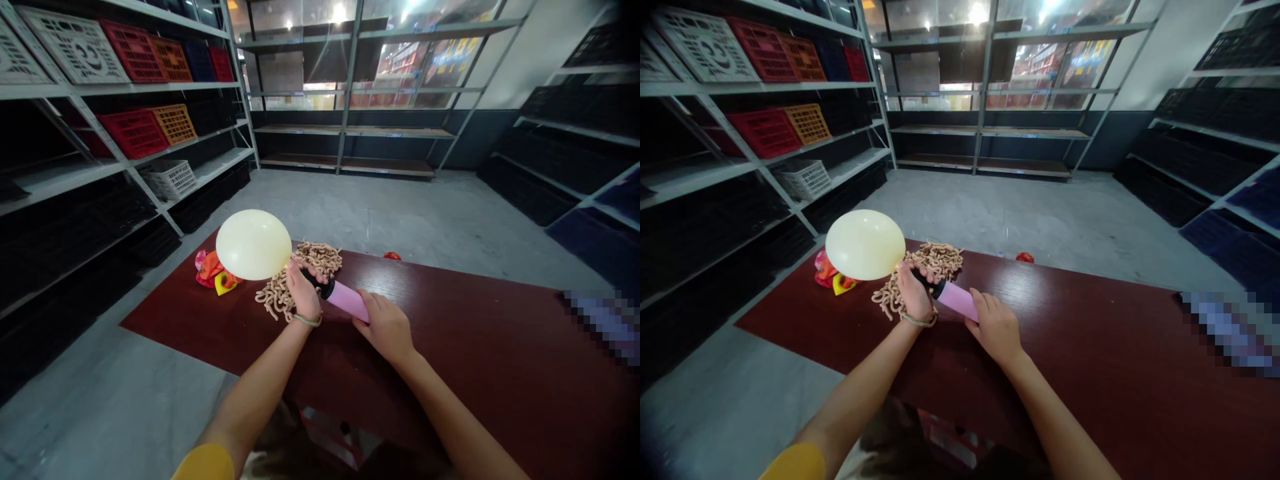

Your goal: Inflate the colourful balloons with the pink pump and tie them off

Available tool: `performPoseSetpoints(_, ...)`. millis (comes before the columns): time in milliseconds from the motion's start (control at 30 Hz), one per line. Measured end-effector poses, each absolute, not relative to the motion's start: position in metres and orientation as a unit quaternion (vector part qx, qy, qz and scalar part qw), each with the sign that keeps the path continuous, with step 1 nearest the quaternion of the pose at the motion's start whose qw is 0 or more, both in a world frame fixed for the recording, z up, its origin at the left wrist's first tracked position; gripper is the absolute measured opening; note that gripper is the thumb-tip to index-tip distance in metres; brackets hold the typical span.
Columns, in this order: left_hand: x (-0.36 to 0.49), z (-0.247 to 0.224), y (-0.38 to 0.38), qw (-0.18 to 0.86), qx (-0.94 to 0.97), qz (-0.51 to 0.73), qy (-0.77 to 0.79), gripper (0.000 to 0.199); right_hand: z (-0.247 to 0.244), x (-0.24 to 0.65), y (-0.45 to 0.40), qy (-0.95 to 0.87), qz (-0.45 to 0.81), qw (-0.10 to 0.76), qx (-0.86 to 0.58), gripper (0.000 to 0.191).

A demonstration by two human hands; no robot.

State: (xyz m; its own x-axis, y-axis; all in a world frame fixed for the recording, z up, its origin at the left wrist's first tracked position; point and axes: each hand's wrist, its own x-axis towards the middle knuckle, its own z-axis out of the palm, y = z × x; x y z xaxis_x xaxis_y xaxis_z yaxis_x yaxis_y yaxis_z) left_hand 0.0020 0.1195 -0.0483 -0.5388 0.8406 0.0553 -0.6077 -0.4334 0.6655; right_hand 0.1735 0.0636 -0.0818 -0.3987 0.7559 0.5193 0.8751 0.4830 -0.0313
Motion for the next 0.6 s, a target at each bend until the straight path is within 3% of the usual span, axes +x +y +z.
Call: performPoseSetpoints(600, -0.026, -0.040, 0.127, 0.399, 0.146, 0.839, 0.340, 0.022, -0.076, 0.186, 0.066, -0.846, -0.138, 0.209, -0.471, 0.048)
